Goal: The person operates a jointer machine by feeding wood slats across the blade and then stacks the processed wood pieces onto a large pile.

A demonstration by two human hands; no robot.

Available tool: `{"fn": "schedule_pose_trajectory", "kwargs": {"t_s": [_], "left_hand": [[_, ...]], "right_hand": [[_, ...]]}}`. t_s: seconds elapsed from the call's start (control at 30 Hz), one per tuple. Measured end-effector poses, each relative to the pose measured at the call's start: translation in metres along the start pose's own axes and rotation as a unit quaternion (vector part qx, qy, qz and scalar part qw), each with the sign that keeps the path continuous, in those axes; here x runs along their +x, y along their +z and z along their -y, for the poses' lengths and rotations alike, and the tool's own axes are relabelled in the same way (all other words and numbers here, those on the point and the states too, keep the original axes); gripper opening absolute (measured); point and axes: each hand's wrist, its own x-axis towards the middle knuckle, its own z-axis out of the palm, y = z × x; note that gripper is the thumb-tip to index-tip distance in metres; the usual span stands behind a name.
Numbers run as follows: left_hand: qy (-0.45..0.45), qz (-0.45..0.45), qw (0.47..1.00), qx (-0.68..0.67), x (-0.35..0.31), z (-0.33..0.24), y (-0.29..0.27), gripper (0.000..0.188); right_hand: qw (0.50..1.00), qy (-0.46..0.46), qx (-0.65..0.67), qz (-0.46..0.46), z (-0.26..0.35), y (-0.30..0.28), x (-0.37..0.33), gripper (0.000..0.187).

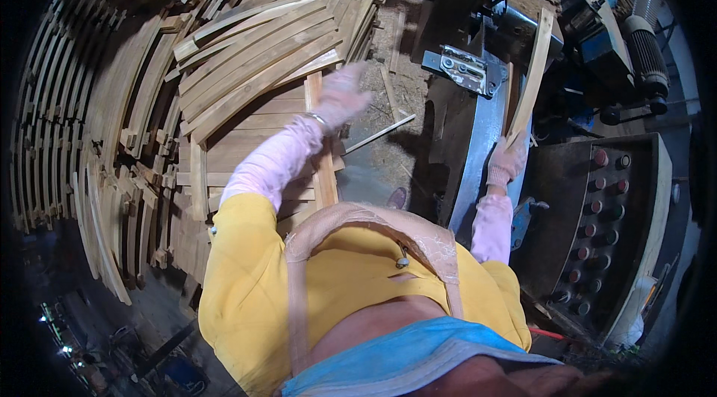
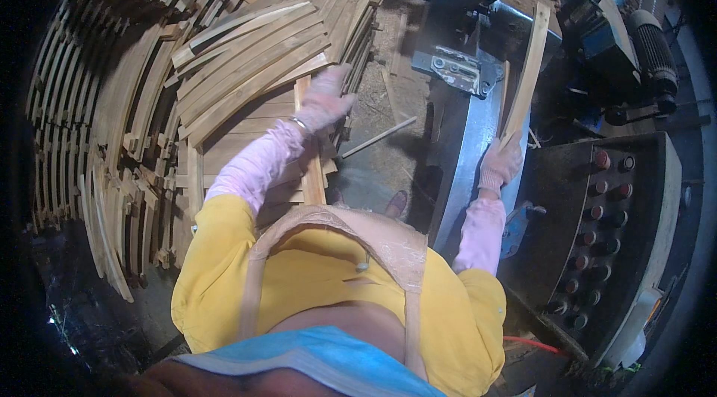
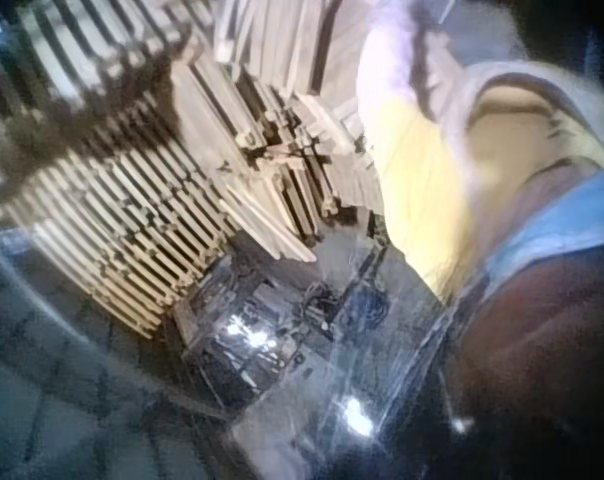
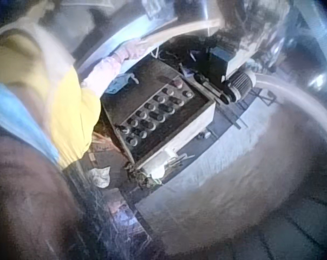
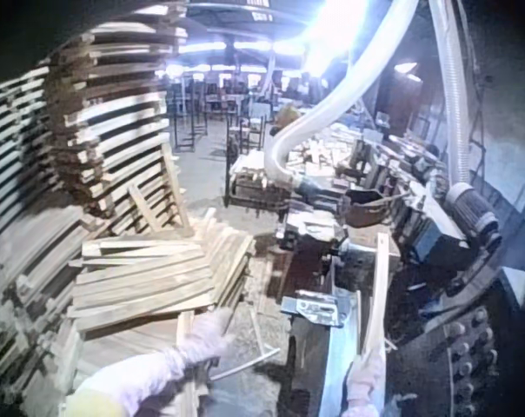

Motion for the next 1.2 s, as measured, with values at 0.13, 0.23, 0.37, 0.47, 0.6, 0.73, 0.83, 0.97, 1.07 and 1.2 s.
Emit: {"fn": "schedule_pose_trajectory", "kwargs": {"t_s": [0.13,0.23,0.37,0.47,0.6,0.73,0.83,0.97,1.07,1.2], "left_hand": [[0.034,-0.058,0.977,0.202,-0.006,0.099,-0.069,0.055],[-0.08,0.023,0.904,0.42,-0.04,0.164,-0.111,0.079],[-0.052,-0.042,0.918,0.391,-0.059,0.196,-0.129,0.081],[-0.039,-0.065,0.902,0.425,-0.06,0.183,-0.128,0.08],[-0.108,-0.027,0.936,0.335,-0.062,0.145,-0.14,0.076],[-0.204,-0.032,0.938,0.278,-0.052,0.098,-0.163,0.072],[-0.246,-0.044,0.961,0.119,-0.022,0.06,-0.173,0.063],[-0.221,-0.041,0.923,-0.313,0.02,-0.004,-0.127,0.046],[-0.138,-0.06,0.843,-0.517,0.037,-0.072,-0.057,0.04],[-0.152,0.07,0.773,-0.611,0.018,-0.155,0.038,0.044]], "right_hand": [[0.999,-0.037,-0.013,-0.012,-0.019,-0.042,-0.091,0.069],[0.996,-0.017,-0.012,0.092,-0.046,-0.088,-0.183,0.055],[0.996,-0.001,-0.036,0.082,-0.064,-0.115,-0.234,0.055],[0.999,-0.016,-0.024,0.034,-0.056,-0.099,-0.193,0.055],[0.996,-0.073,-0.043,-0.015,-0.036,-0.044,-0.093,0.048],[0.981,-0.19,0.022,-0.025,-0.023,-0.004,-0.025,0.034],[0.983,-0.176,0.011,-0.046,0.008,0.002,0.015,0.036],[0.936,-0.134,0.276,0.173,0.099,-0.011,0.011,0.05],[0.807,-0.351,0.42,0.221,0.149,-0.024,-0.055,0.081],[0.916,-0.135,0.318,0.206,0.112,-0.053,-0.118,0.089]]}}
